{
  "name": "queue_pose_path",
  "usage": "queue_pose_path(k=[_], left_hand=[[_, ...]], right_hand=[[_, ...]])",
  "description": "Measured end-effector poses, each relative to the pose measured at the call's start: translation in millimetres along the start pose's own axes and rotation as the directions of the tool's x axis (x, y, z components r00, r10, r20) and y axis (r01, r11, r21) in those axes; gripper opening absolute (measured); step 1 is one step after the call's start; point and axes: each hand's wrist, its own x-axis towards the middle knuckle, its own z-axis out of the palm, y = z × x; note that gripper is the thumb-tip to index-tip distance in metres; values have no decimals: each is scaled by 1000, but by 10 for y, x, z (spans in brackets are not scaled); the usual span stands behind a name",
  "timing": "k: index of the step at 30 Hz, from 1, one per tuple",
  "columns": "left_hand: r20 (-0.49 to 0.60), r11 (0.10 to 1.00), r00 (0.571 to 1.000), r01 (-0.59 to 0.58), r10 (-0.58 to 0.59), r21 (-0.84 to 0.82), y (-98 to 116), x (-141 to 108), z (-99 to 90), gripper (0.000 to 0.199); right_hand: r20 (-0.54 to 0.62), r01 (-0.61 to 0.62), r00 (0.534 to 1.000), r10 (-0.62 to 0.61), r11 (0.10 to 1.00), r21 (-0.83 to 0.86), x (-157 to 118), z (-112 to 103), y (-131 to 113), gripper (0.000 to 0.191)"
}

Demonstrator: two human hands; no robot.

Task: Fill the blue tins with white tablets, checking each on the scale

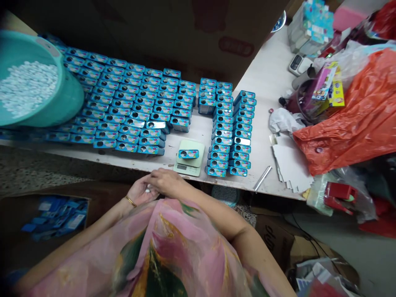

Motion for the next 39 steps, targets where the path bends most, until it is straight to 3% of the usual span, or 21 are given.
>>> queue_pose_path(k=[2,4,6,10,13,17,20,22,29,33,39], left_hand=[[-17,1000,1000,1,-1,1,24,8,-10,23],[-23,1000,1000,11,-11,-7,59,24,-6,21],[-20,1000,1000,-2,1,-30,100,57,17,21],[-32,998,998,-62,61,-33,165,164,100,20],[-41,996,996,-81,81,-20,179,258,164,18],[-52,994,993,-109,107,-31,175,388,252,17],[-37,986,987,-156,154,-62,181,473,336,15],[-34,982,985,-174,172,-73,192,512,390,14],[3,984,985,-169,170,-47,242,553,447,15],[1,987,987,-160,160,-34,284,532,420,13],[26,978,980,-198,196,65,353,424,288,13]], right_hand=[[-193,-112,975,111,994,4,-147,-178,197,28],[-344,-316,892,293,949,-11,-312,-340,456,38],[-345,-420,859,380,906,-49,-442,-417,724,52],[-209,-440,881,424,898,-31,-502,-309,1080,48],[-225,-441,875,429,898,-1,-448,-233,1053,39],[-234,-347,920,313,930,-122,-373,-381,632,42],[-168,-249,963,210,932,-264,-302,-539,314,47],[-128,-233,971,201,914,-333,-247,-590,228,47],[-142,-288,957,252,880,-379,-206,-573,399,46],[-225,-346,926,302,919,-191,-292,-510,552,42],[-307,-389,866,395,918,84,-395,-242,947,36]])
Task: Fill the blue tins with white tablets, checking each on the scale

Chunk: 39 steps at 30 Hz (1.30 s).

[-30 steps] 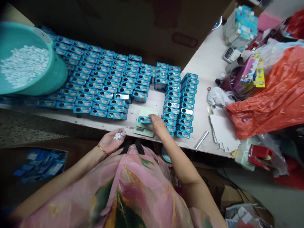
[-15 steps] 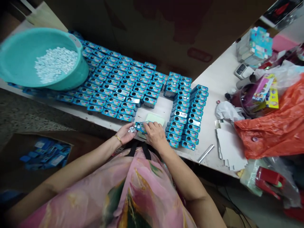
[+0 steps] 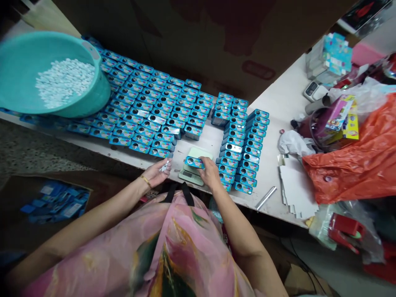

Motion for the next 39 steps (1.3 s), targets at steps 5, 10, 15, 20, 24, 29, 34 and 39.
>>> queue_pose_path(k=[5,10,15,20,24,29,34,39], left_hand=[[6,996,1000,-1,0,86,-68,-159,-58,14],[57,993,998,29,-36,116,-230,-349,-68,18],[75,971,985,137,-154,197,-267,-562,-291,29],[-36,952,983,185,-182,246,-261,-716,-541,33],[-60,952,982,188,-179,242,-256,-732,-574,26],[-153,956,983,137,-99,258,-207,-703,-627,28],[-125,971,992,53,-24,232,-177,-625,-701,23],[-68,980,997,-12,26,200,-159,-578,-698,20]], right_hand=[[-33,9,999,-11,998,-60,-40,-13,3,43],[93,282,959,-269,943,-175,-126,28,-618,31],[374,455,849,-373,876,-159,-125,332,-1031,11],[455,526,778,-434,845,-92,-129,449,-1105,11],[435,533,776,-457,844,-64,-145,421,-1101,9],[7,295,955,-296,953,67,-228,45,-737,19],[-303,-8,950,74,977,213,-213,-358,-337,16],[-302,27,952,49,970,243,-134,-345,-345,16]])
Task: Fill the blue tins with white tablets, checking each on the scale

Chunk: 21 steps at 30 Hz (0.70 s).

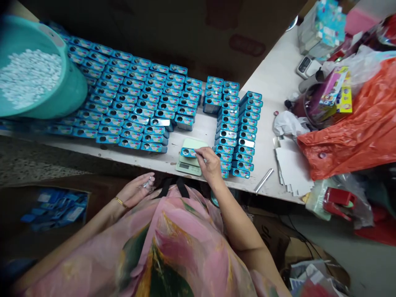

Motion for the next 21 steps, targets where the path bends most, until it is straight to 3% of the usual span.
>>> queue_pose_path(k=[5,11,14,21], left_hand=[[-16,999,1000,17,-17,-35,2,-26,27,19],[41,996,997,68,-66,-64,38,82,319,19],[80,997,996,49,-45,-57,76,146,421,21],[-17,998,1000,25,-26,-50,82,154,342,19]], right_hand=[[36,2,999,-3,1000,24,-1,121,-63,16],[90,86,992,-90,995,44,87,205,-200,18],[93,67,993,-67,998,5,124,192,-199,19],[107,18,994,-17,1000,-11,103,235,-28,18]])
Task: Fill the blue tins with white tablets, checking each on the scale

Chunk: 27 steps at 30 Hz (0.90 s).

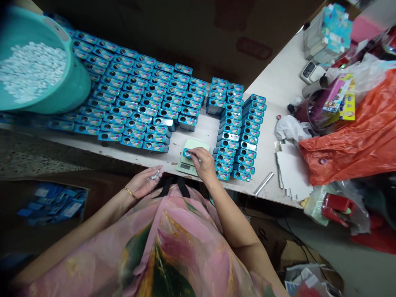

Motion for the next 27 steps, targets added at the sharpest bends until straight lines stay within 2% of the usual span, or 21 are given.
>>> queue_pose_path(k=[13,16,20,23,27], left_hand=[[1,1000,1000,-24,24,5,-34,-22,-106,19],[-9,1000,1000,-24,24,-7,-34,-17,-117,20],[-36,999,999,-38,37,-26,-13,-22,-165,21],[-81,998,996,-50,46,-44,41,-35,-221,23],[-124,994,988,-98,90,-58,137,-82,-291,26]], right_hand=[[50,11,999,-9,999,-40,-8,142,136,19],[81,25,997,-10,981,-192,-24,122,202,27],[206,53,977,52,880,-473,-29,70,267,45],[261,96,964,44,860,-501,133,90,278,40],[197,119,980,-17,846,-520,605,252,272,42]])
